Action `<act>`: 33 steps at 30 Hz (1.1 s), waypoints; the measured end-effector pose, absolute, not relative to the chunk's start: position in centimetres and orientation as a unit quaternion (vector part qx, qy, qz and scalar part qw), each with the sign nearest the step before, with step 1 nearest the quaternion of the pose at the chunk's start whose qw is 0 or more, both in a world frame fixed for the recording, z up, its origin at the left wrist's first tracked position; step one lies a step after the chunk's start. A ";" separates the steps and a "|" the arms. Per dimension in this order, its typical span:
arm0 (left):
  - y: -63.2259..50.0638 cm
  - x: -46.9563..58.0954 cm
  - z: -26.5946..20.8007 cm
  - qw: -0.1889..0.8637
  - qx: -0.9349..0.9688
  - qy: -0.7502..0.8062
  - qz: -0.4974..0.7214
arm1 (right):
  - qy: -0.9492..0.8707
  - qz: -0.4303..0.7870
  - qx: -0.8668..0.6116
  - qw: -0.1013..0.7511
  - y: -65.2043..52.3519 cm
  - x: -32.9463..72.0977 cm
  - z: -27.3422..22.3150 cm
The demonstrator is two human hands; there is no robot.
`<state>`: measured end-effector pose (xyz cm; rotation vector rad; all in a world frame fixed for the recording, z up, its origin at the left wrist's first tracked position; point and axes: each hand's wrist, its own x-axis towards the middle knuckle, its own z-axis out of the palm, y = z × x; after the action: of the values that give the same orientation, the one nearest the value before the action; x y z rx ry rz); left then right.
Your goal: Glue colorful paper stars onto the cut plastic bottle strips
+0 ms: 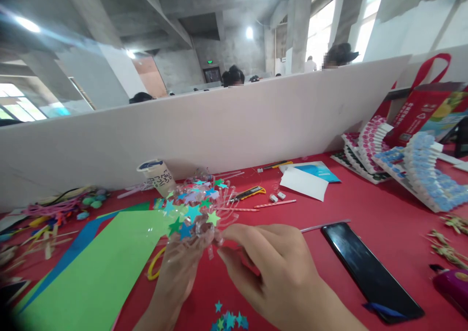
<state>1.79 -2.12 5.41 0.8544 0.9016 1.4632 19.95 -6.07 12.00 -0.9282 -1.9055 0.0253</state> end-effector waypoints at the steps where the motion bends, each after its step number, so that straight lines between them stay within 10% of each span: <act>1: -2.1 1.8 5.6 0.572 0.367 0.385 0.624 | -0.779 0.003 -0.389 0.491 -6.2 20.1 12.1; 33: -1.8 2.4 6.3 0.532 0.453 0.425 0.575 | -0.813 -0.070 -0.331 0.475 -5.9 20.1 11.1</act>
<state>2.37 -1.82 6.32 1.0803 1.0142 1.3713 20.11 -5.92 11.07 -0.8098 -1.9869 -0.1705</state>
